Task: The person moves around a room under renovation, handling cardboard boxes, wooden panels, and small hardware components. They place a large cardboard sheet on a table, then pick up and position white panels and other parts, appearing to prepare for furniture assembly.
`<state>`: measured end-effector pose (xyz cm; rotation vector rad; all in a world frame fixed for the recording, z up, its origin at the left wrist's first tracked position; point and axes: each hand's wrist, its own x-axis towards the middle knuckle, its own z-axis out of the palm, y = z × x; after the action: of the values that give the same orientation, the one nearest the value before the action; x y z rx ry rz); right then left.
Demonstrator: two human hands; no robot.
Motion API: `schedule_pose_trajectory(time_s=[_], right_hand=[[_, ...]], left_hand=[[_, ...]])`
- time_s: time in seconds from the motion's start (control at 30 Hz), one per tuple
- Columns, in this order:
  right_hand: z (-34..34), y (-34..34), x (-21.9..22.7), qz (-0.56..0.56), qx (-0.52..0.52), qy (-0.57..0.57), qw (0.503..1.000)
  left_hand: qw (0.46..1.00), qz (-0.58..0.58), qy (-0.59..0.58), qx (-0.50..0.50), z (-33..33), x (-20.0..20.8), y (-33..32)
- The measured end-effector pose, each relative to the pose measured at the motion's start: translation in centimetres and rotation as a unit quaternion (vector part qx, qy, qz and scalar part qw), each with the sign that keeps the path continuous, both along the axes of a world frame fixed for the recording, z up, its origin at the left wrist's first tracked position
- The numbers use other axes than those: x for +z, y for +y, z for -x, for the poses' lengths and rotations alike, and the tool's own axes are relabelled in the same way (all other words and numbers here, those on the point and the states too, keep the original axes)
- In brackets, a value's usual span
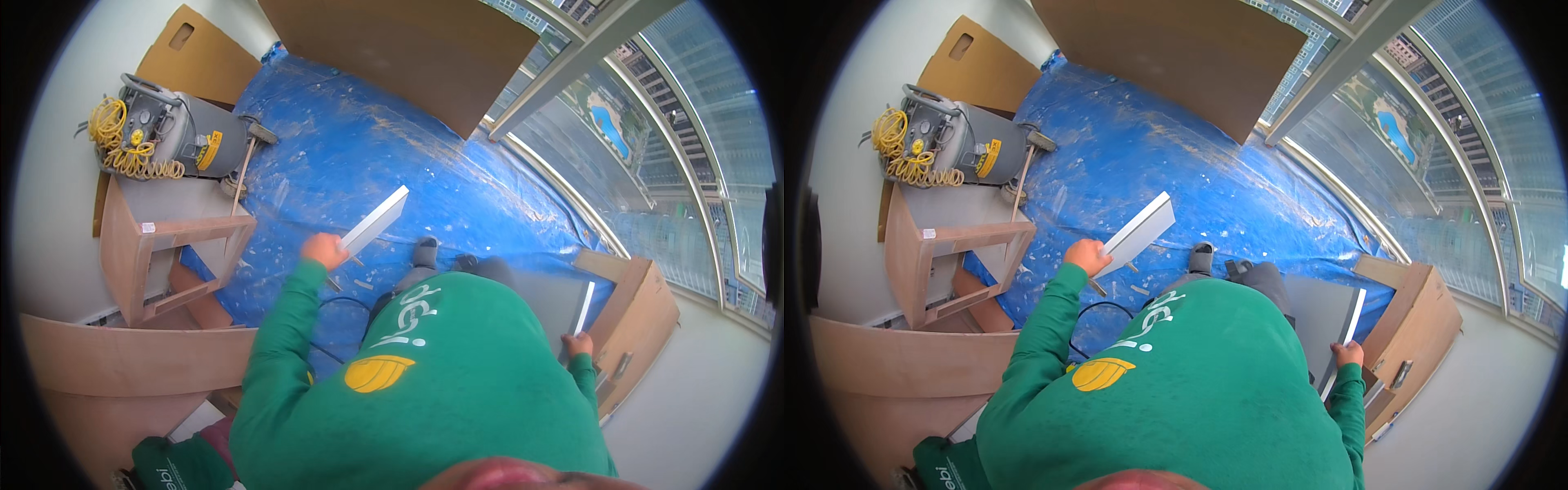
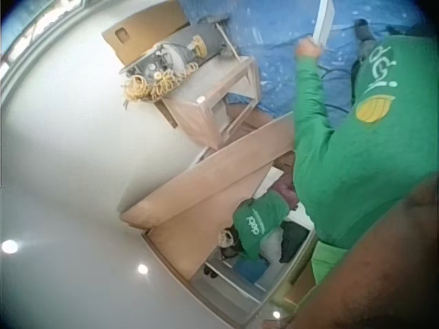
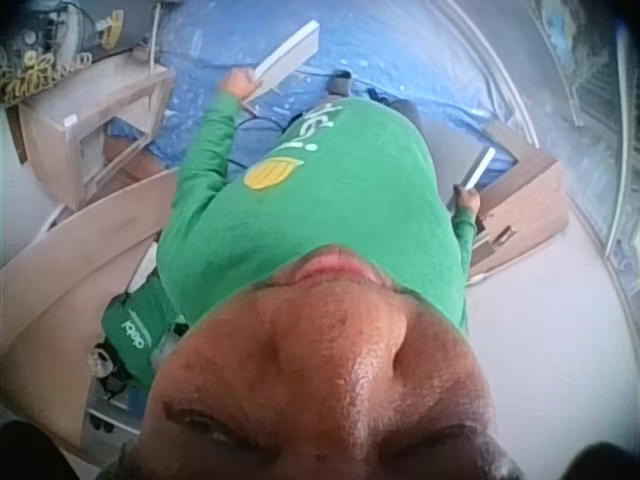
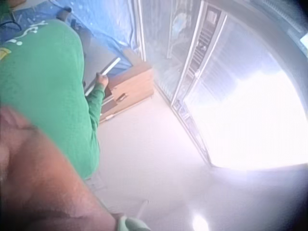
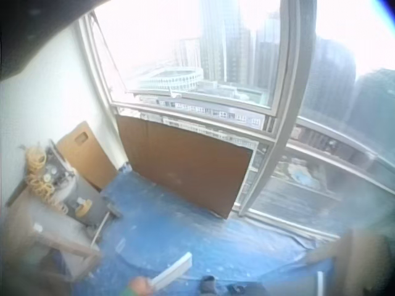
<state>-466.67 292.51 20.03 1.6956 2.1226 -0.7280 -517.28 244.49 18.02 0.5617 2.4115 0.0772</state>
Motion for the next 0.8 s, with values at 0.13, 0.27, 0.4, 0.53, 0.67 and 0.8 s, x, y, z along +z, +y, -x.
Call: schedule_pose_trajectory(time_s=[0.13,0.27,0.4,0.53,0.67,0.8], right_hand=[[7.7,1.2,-0.9,0.014,0.022,0.014,1.0],[13.9,3.2,-4.3,0.015,0.079,0.048,0.996],[23.9,4.3,-4.0,0.042,0.124,0.025,0.991],[31.8,6.3,-5.3,0.048,0.184,0.029,0.981],[41.1,6.8,-3.7,0.068,0.21,0.029,0.975],[48.4,5.6,-2.2,0.065,0.226,0.028,0.972]], left_hand=[[0.999,0.016,0.031,-0.031,5.7,1.7,-0.5],[0.995,0.025,0.069,-0.07,12.1,4.8,-0.1],[0.989,0.066,0.09,-0.098,19.6,8.1,0.8],[0.985,0.077,0.113,-0.101,26.8,10.3,1.2],[0.985,0.104,0.108,-0.087,33.4,12.9,3.7],[0.985,0.081,0.112,-0.106,41.1,11.4,4.8]])
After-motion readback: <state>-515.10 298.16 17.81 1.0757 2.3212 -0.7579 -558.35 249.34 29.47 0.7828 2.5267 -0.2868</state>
